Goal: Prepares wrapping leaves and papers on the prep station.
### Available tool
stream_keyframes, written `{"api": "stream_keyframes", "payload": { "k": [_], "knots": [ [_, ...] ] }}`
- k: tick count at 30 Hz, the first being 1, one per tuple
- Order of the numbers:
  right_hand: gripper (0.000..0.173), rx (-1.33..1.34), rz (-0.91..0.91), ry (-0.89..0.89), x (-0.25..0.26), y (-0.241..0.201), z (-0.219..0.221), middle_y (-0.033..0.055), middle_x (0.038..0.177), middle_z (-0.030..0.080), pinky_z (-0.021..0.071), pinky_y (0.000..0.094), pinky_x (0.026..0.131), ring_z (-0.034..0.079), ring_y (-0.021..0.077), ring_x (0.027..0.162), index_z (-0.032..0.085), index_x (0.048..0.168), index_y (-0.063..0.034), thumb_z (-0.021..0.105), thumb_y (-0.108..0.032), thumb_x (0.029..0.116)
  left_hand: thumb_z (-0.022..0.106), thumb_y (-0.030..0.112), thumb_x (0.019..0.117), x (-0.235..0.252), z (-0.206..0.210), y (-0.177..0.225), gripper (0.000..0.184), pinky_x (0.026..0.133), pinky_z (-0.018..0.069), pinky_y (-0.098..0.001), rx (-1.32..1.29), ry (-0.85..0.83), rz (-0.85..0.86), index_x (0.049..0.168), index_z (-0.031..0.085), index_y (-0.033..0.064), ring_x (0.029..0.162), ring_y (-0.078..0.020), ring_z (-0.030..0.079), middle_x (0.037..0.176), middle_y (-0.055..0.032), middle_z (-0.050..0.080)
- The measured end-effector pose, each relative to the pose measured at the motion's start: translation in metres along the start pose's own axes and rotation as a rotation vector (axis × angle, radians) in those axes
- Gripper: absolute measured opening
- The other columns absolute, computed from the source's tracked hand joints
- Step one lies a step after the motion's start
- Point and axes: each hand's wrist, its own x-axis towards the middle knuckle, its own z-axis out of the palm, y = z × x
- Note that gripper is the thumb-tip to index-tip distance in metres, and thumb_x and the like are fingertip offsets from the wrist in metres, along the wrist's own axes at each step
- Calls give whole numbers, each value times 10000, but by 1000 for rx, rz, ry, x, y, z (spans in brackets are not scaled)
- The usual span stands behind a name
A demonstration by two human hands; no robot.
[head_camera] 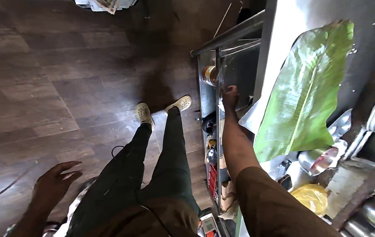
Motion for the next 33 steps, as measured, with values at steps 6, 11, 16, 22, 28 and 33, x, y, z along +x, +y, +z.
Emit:
{"api": "stream_keyframes", "payload": {
  "k": [6, 11, 16, 22, 28, 33],
  "knots": [
    [282, -279, -65, -154, 7, 8, 23, 152, 1065, 740, 553, 665, 780, 712, 382, 973, 735, 1106, -139, 675, -357, 938, 729, -49, 896, 7, -1, 9, 374, 902, 592, -515, 27, -16, -12, 1253, 653, 29, 1047, -301, 702, 1274, -161, 665],
    [340, 94, -91, -99, 7, 36, -4, 170, 987, 736, 560, 571, 853, 709, 318, 905, 745, 1058, -45, 633, -361, 1004, 722, -36, 909, 16, 0, 33, 348, 892, 586, -510, 28, -2, 11, 1246, 654, 19, 1036, -303, 696, 1268, -170, 662],
    [396, 843, 257, 265, -21, -1, -40, 147, 948, 677, 568, 322, 720, 651, 153, 753, 528, 1323, 65, 397, -256, 1131, 708, -25, 924, 28, 18, 58, 341, 882, 557, -562, 32, -19, -28, 1256, 646, 15, 1022, -347, 682, 1276, -203, 651],
    [503, 380, -113, 145, 13, -25, -34, 257, 1321, 636, 514, 476, 1040, 641, 345, 1207, 547, 1357, 72, 714, -170, 949, 750, -21, 891, 39, 24, 74, 374, 893, 586, -515, 63, -61, 40, 1248, 659, 43, 1033, -302, 703, 1252, -157, 680],
    [288, 126, -284, 184, 37, -13, -4, 134, 1245, 694, 470, 447, 1092, 626, 288, 1218, 746, 1149, -79, 779, -177, 880, 747, -44, 886, 41, 14, 84, 395, 898, 581, -516, 93, -34, 5, 1259, 655, 48, 1029, -304, 701, 1261, -164, 675],
    [248, 228, -273, 161, 38, -19, -6, 154, 1205, 695, 533, 415, 1026, 660, 263, 1155, 756, 1101, -58, 784, -116, 861, 753, -10, 892, 43, 12, 73, 397, 906, 587, -512, 107, -22, 4, 1269, 654, 64, 1058, -294, 699, 1269, -142, 676]
  ]
}}
